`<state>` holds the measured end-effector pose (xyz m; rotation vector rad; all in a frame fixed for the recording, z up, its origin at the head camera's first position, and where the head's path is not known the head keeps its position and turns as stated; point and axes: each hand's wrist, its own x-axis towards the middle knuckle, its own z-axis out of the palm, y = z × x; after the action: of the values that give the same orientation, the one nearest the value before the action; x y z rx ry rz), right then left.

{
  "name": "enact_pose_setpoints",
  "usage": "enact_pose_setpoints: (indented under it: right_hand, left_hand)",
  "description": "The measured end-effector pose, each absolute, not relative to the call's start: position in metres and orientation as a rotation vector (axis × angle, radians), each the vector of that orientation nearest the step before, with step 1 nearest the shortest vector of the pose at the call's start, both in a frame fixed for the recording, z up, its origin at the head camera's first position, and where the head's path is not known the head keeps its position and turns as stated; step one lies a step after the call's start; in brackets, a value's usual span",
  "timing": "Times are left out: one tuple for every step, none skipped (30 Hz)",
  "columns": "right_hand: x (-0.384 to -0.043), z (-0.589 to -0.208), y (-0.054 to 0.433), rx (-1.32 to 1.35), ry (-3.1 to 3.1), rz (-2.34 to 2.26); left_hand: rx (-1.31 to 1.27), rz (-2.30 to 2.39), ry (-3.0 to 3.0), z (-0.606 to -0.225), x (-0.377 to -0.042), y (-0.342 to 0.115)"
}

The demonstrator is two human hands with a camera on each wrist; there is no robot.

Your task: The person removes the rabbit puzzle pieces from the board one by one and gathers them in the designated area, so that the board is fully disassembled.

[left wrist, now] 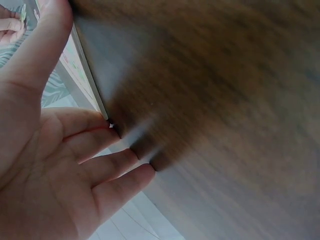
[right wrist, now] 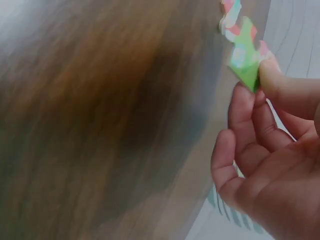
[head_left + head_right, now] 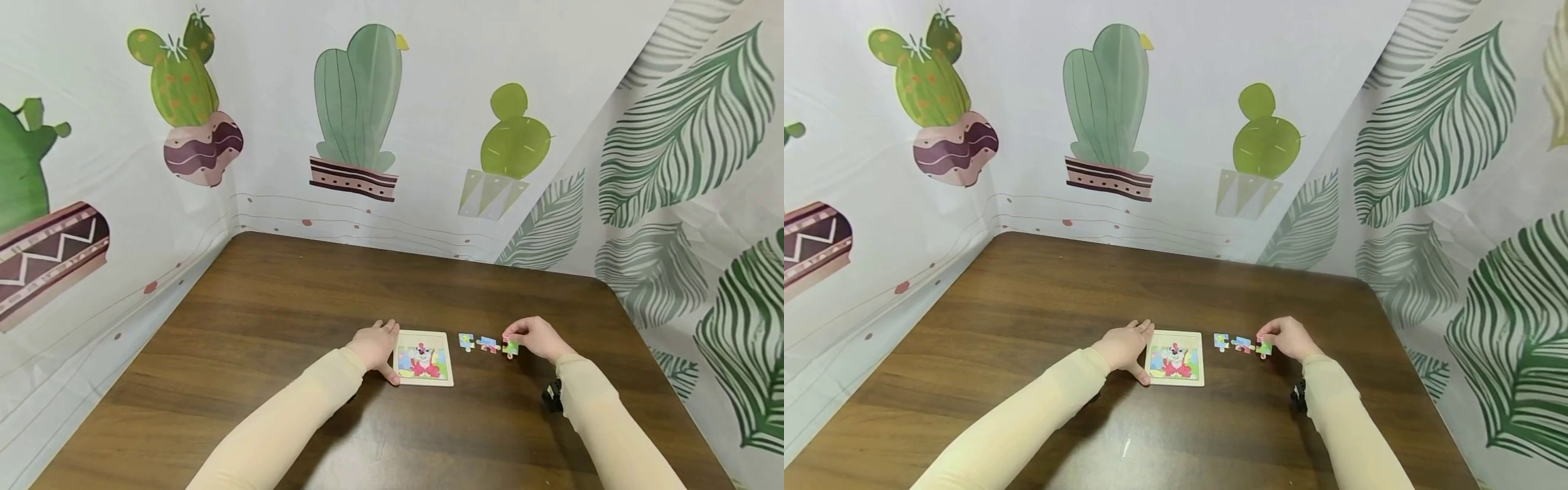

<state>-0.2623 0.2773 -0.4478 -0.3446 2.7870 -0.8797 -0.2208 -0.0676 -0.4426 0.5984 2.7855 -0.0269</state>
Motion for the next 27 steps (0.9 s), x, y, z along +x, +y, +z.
enact_pose_setpoints:
  right_hand:
    - [-0.261, -0.448, 0.279, -0.325, 2.782, -0.874]
    - [-0.261, -0.449, 0.280, -0.306, 2.779, -0.866]
    - [-0.260, -0.449, 0.281, -0.288, 2.781, -0.857]
    - [-0.259, -0.450, 0.282, -0.277, 2.786, -0.844]
    - [-0.259, -0.450, 0.283, -0.262, 2.794, -0.833]
    - [-0.258, -0.451, 0.284, -0.248, 2.805, -0.821]
    - [-0.258, -0.452, 0.284, -0.237, 2.818, -0.809]
    - [-0.258, -0.453, 0.285, -0.231, 2.836, -0.792]
    - [-0.258, -0.454, 0.285, -0.237, 2.853, -0.772]
    - [-0.257, -0.456, 0.284, -0.230, 2.866, -0.760]
    - [-0.257, -0.457, 0.284, -0.226, 2.879, -0.749]
    - [-0.257, -0.457, 0.284, -0.223, 2.890, -0.742]
    - [-0.257, -0.458, 0.284, -0.222, 2.899, -0.737]
    - [-0.257, -0.458, 0.283, -0.220, 2.905, -0.737]
    - [-0.257, -0.458, 0.283, -0.217, 2.907, -0.740]
    - [-0.257, -0.459, 0.283, -0.205, 2.908, -0.746]
    - [-0.257, -0.459, 0.283, -0.203, 2.909, -0.748]
    - [-0.257, -0.459, 0.283, -0.199, 2.910, -0.751]
    - [-0.257, -0.459, 0.282, -0.196, 2.912, -0.752]
    - [-0.257, -0.460, 0.282, -0.192, 2.913, -0.753]
    - [-0.257, -0.460, 0.281, -0.188, 2.914, -0.754]
    - [-0.257, -0.461, 0.281, -0.183, 2.918, -0.753]
    - [-0.257, -0.461, 0.281, -0.175, 2.920, -0.754]
    - [-0.257, -0.462, 0.280, -0.171, 2.923, -0.755]
    - [-0.257, -0.463, 0.280, -0.165, 2.926, -0.755]
    - [-0.257, -0.463, 0.280, -0.159, 2.926, -0.757]
    - [-0.257, -0.463, 0.279, -0.151, 2.927, -0.758]
  left_hand:
    - [0.594, -0.025, 2.785, -0.443, -0.221, -0.068]
    - [0.591, -0.024, 2.784, -0.442, -0.221, -0.068]
    - [0.589, -0.024, 2.783, -0.442, -0.221, -0.068]
    - [0.586, -0.023, 2.782, -0.442, -0.221, -0.068]
    - [0.584, -0.023, 2.780, -0.442, -0.220, -0.068]
    - [0.582, -0.023, 2.779, -0.442, -0.220, -0.068]
    - [0.583, -0.025, 2.778, -0.442, -0.220, -0.068]
    - [0.583, -0.026, 2.777, -0.442, -0.220, -0.068]
    - [0.583, -0.028, 2.776, -0.442, -0.220, -0.068]
    - [0.584, -0.029, 2.778, -0.442, -0.220, -0.067]
    - [0.588, -0.032, 2.781, -0.442, -0.220, -0.067]
    - [0.592, -0.033, 2.784, -0.442, -0.220, -0.067]
    - [0.597, -0.035, 2.788, -0.442, -0.220, -0.067]
    - [0.601, -0.034, 2.791, -0.442, -0.220, -0.067]
    - [0.604, -0.032, 2.793, -0.442, -0.221, -0.067]
    - [0.607, -0.029, 2.796, -0.442, -0.221, -0.067]
    - [0.609, -0.026, 2.797, -0.442, -0.221, -0.068]
    - [0.609, -0.023, 2.794, -0.442, -0.220, -0.068]
    - [0.610, -0.021, 2.793, -0.442, -0.221, -0.068]
    - [0.610, -0.019, 2.792, -0.442, -0.221, -0.068]
    - [0.611, -0.019, 2.791, -0.442, -0.221, -0.068]
    - [0.612, -0.019, 2.791, -0.442, -0.221, -0.068]
    - [0.614, -0.021, 2.790, -0.442, -0.221, -0.069]
    - [0.615, -0.023, 2.790, -0.443, -0.221, -0.069]
    - [0.614, -0.022, 2.790, -0.443, -0.221, -0.069]
    - [0.614, -0.021, 2.790, -0.443, -0.221, -0.069]
    - [0.613, -0.020, 2.789, -0.444, -0.221, -0.069]
